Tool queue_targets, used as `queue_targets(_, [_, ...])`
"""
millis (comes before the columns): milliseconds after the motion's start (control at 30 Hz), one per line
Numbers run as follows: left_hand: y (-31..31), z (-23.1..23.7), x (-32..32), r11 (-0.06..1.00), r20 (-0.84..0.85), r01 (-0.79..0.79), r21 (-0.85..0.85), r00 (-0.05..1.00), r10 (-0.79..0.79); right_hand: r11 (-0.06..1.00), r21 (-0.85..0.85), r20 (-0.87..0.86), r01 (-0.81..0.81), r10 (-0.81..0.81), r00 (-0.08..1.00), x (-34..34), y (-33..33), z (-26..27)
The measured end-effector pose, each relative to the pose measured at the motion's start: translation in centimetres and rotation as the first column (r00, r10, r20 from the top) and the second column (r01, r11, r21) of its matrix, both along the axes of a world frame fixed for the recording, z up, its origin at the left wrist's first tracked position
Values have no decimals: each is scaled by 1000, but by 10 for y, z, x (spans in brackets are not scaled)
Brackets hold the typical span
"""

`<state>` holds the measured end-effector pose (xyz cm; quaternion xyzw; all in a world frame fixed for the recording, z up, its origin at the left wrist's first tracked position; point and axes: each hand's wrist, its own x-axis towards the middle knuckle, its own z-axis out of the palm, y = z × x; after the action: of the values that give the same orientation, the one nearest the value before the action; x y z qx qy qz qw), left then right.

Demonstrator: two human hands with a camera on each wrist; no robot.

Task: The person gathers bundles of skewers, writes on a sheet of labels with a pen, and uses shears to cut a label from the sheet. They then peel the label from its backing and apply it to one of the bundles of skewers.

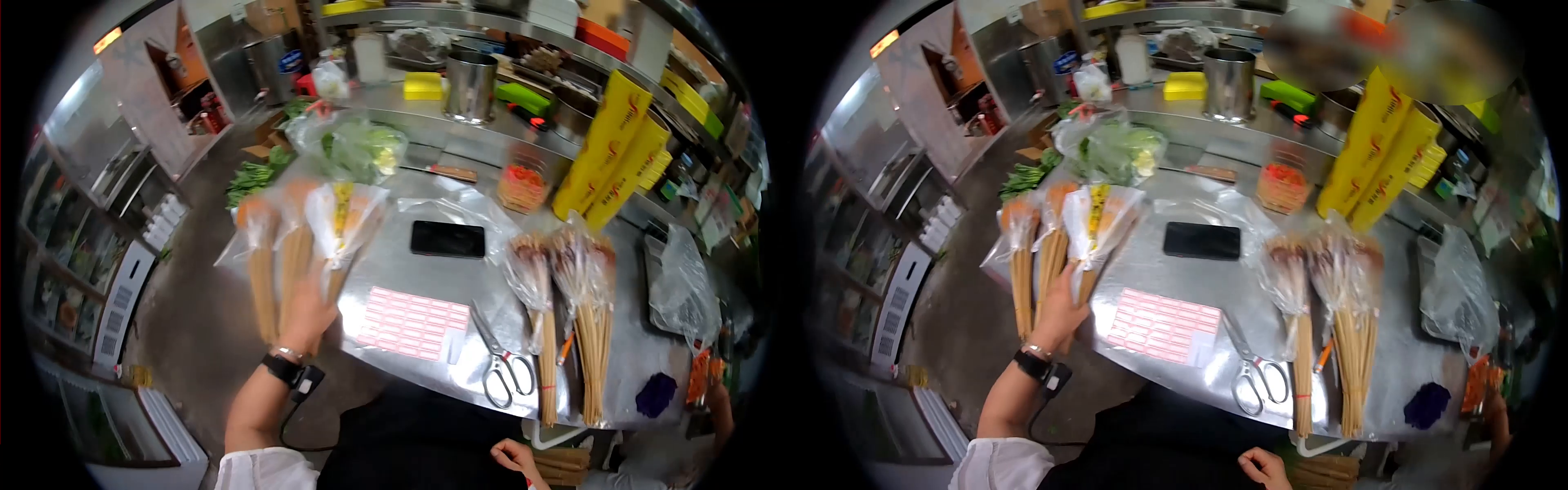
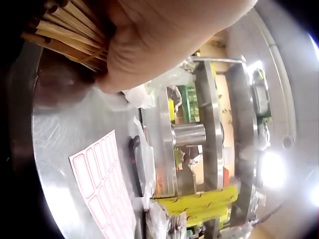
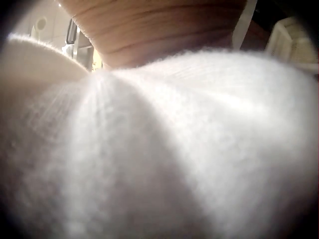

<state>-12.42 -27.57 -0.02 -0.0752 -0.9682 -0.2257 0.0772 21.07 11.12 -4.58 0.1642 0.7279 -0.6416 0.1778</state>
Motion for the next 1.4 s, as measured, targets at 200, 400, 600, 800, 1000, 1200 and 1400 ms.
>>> queue_targets(200, [-5, 6, 10, 964, -12, 70, 256, 998, -69, 996, 89, -74, -1, 8, 997, -4, -10, 28])
queue_targets(400, [-2, 29, 58, 940, -99, 70, 334, 994, -39, 998, 58, -137, 10, -2, 991, -3, -9, 15])
queue_targets(600, [-13, 35, 42, 968, -186, 75, 241, 982, -30, 999, -25, 84, 49, -47, 995, 2, 0, -13])
queue_targets(800, [-4, 17, 24, 957, -44, 64, 284, 998, -53, 995, 104, -88, -6, 16, 996, 0, -7, 1])
queue_targets(1000, [10, -18, 7, 976, -102, 99, 194, 992, -80, 987, 159, -160, 5, 21, 987, -1, -7, 11])
queue_targets(1200, [13, -1, 10, 992, 12, 54, 114, 998, -56, 975, 215, -294, 57, 9, 956, -31, -2, 53])
queue_targets(1400, [31, 24, 42, 972, -202, 77, -221, 972, -123, 632, 727, -546, 267, 296, 784, -99, -1, 81])
